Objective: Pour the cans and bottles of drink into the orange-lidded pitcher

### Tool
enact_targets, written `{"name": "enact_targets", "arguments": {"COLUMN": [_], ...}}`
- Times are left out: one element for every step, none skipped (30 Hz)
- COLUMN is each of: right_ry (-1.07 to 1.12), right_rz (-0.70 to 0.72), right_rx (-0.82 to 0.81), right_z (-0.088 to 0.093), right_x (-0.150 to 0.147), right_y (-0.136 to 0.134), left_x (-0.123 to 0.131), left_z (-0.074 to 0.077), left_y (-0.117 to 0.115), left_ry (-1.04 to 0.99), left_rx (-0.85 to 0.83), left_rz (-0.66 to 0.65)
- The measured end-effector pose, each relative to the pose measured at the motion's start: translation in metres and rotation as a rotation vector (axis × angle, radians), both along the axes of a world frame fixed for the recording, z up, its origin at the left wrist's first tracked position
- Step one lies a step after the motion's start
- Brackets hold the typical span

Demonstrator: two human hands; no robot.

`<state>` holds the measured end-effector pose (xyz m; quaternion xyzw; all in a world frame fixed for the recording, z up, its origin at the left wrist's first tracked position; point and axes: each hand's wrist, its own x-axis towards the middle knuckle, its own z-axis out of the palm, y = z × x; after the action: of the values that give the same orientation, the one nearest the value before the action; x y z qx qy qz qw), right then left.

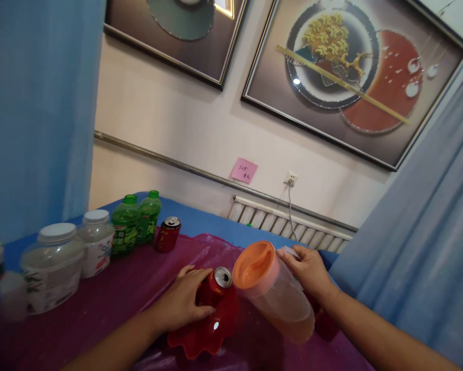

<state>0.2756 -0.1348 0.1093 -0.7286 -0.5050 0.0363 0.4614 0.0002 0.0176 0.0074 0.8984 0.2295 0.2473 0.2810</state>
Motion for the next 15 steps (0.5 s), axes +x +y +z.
{"name": "enact_targets", "arguments": {"right_ry": [0.000,0.000,-0.001,-0.003,-0.007,-0.013,-0.018,-0.020,-0.018,-0.013,-0.005,0.002,0.005,0.004,0.001], "right_rz": [-0.001,-0.004,-0.004,-0.003,-0.001,0.000,0.001,0.001,0.001,0.001,0.004,0.005,0.004,0.003,0.002], "right_rx": [-0.005,-0.008,-0.011,-0.015,-0.018,-0.019,-0.019,-0.019,-0.018,-0.018,-0.020,-0.023,-0.028,-0.034,-0.038], "right_z": [0.0004,0.0009,0.0013,0.0019,0.0023,0.0028,0.0031,0.0032,0.0033,0.0032,0.0031,0.0030,0.0029,0.0029,0.0029], "right_x": [-0.0008,-0.0015,-0.0022,-0.0028,-0.0034,-0.0040,-0.0046,-0.0051,-0.0056,-0.0059,-0.0062,-0.0063,-0.0064,-0.0065,-0.0065], "right_y": [0.0003,0.0006,0.0008,0.0009,0.0009,0.0009,0.0009,0.0009,0.0009,0.0009,0.0010,0.0010,0.0011,0.0011,0.0011], "left_x": [0.0000,-0.0001,-0.0001,-0.0001,-0.0001,-0.0001,-0.0002,-0.0003,-0.0005,-0.0007,-0.0008,-0.0009,-0.0010,-0.0010,-0.0009], "left_z": [0.0000,0.0002,0.0004,0.0006,0.0007,0.0007,0.0006,0.0004,0.0001,-0.0002,-0.0005,-0.0008,-0.0011,-0.0014,-0.0016], "left_y": [-0.0005,-0.0010,-0.0016,-0.0020,-0.0023,-0.0025,-0.0025,-0.0024,-0.0022,-0.0020,-0.0018,-0.0017,-0.0017,-0.0017,-0.0018], "left_ry": [-0.003,-0.005,-0.007,-0.009,-0.011,-0.011,-0.009,-0.007,-0.005,-0.003,-0.002,0.000,0.002,0.002,0.001], "left_rx": [-0.004,-0.008,-0.011,-0.011,-0.009,-0.008,-0.006,-0.003,0.000,0.002,0.004,0.005,0.004,0.002,0.001], "left_rz": [0.001,0.001,-0.001,-0.003,-0.005,-0.004,-0.001,0.001,0.002,0.000,-0.003,-0.005,-0.006,-0.004,0.001]}}
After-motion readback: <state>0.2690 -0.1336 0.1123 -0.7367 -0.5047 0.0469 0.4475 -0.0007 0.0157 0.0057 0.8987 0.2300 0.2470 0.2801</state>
